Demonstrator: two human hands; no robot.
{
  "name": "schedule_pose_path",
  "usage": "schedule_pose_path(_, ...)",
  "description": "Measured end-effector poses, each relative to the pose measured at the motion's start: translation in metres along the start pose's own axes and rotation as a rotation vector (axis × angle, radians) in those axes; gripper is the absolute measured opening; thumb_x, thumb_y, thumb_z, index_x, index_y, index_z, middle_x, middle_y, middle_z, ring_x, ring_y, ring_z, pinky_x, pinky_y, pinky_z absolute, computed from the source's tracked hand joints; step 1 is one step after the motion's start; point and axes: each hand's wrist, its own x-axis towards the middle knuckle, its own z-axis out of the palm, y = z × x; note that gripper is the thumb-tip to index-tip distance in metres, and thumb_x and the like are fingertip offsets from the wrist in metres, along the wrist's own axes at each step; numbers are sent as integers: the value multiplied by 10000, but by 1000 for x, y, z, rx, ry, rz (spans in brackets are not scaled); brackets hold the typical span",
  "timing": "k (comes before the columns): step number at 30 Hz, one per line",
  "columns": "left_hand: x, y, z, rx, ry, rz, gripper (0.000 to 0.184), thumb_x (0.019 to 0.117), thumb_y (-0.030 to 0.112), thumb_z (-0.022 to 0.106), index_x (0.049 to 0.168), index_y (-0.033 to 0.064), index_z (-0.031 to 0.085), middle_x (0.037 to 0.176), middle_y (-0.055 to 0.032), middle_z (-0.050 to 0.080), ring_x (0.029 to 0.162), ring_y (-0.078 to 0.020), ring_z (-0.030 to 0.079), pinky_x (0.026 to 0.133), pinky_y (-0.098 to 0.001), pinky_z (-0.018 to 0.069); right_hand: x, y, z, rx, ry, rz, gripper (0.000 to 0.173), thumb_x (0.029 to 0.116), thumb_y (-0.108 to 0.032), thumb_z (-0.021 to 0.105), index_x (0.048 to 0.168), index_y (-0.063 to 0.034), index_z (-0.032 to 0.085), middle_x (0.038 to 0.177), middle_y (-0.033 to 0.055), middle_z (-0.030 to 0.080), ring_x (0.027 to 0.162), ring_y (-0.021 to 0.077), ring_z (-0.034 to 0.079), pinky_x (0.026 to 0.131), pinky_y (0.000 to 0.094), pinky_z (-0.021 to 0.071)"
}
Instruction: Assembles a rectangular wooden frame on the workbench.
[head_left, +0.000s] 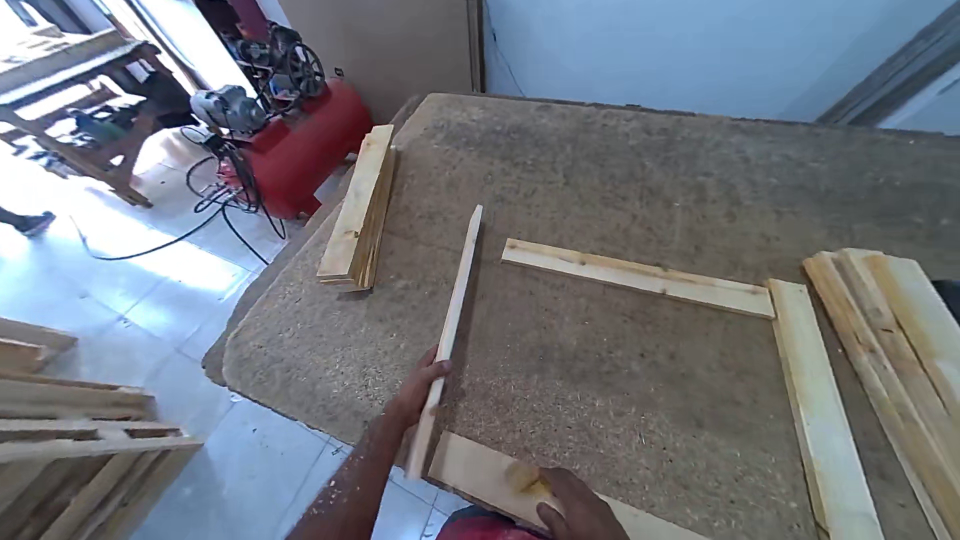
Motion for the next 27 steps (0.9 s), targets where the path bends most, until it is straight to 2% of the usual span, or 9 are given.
schedule_pose_path(2, 0, -6, -32, -143, -119, -43, 621, 908, 455, 600, 1409, 109, 482, 1049, -91, 685, 788, -173, 686, 692, -347, 604, -10, 23, 13, -22, 58, 52, 489, 991, -321, 638, 1379, -24, 627, 1360, 196, 639, 1212, 348, 651, 1032, 532, 525)
schedule_pose_path(5, -5, -1, -49, -132, 78, -112, 396, 1071, 266, 342, 1207, 6, 608, 1006, -170, 730, 887, -260, 725, 779, -442, 607, -25, 54, 28, 70, 140, 98, 456, 985, -287, 655, 1312, 30, 652, 1284, 226, 667, 1110, 359, 690, 977, 529, 553)
schedule_pose_path(7, -1, -1, -63, 95, 148, -101, 399, 1094, 232, 369, 1333, -1, 588, 1121, -196, 729, 965, -293, 731, 840, -469, 604, -33, 65, 33, 117, 191, 145, 441, 991, -277, 646, 1295, 42, 652, 1263, 233, 667, 1087, 353, 693, 966, 516, 560)
schedule_pose_path(8, -1, 3, -65, 287, 223, -96, 398, 1103, 295, 462, 1353, 6, 570, 1149, -194, 719, 975, -294, 736, 849, -472, 616, -35, 68, 36, 109, 243, 161, 429, 991, -278, 646, 1279, 40, 661, 1268, 233, 664, 1113, 355, 684, 982, 513, 554)
schedule_pose_path(11, -7, 12, -55, 925, 451, -55, 770, 896, 546, 739, 1453, 52, 544, 1347, -229, 611, 1225, -386, 605, 1035, -586, 494, -39, 81, 52, -67, 485, 142, 443, 973, -318, 658, 1258, 19, 693, 1372, 265, 612, 1303, 432, 572, 1109, 564, 454)
schedule_pose_path(13, -4, 3, -37, 1147, 481, -60, 1054, 749, 720, 766, 1521, 66, 471, 1467, -268, 508, 1354, -456, 488, 1111, -627, 416, -34, 97, 62, -247, 568, 107, 610, 932, -509, 670, 1318, -36, 674, 1449, 262, 555, 1363, 450, 512, 1135, 602, 408)
schedule_pose_path(15, 6, -18, -19, 1224, 488, -68, 1081, 721, 761, 743, 1509, 69, 482, 1442, -248, 533, 1334, -430, 512, 1093, -598, 446, -29, 107, 66, -391, 515, 109, 883, 828, -747, 649, 1431, -104, 594, 1535, 215, 490, 1431, 423, 448, 1163, 625, 360)
schedule_pose_path(17, 17, -37, -8, 1246, 539, -23, 1021, 724, 689, 750, 1475, 41, 507, 1388, -229, 564, 1279, -395, 554, 1063, -563, 474, -25, 114, 68, -461, 419, 110, 1061, 732, -857, 643, 1531, -176, 490, 1607, 164, 417, 1494, 399, 364, 1186, 667, 282)
schedule_pose_path(27, 12, -50, 0, 1168, 471, 93, 953, 723, 578, 806, 1451, 31, 525, 1348, -230, 562, 1253, -386, 556, 1058, -541, 481, -20, 135, 84, -532, 550, 35, 1009, 723, -913, 564, 1516, -290, 513, 1586, 75, 468, 1486, 312, 400, 1183, 646, 289)
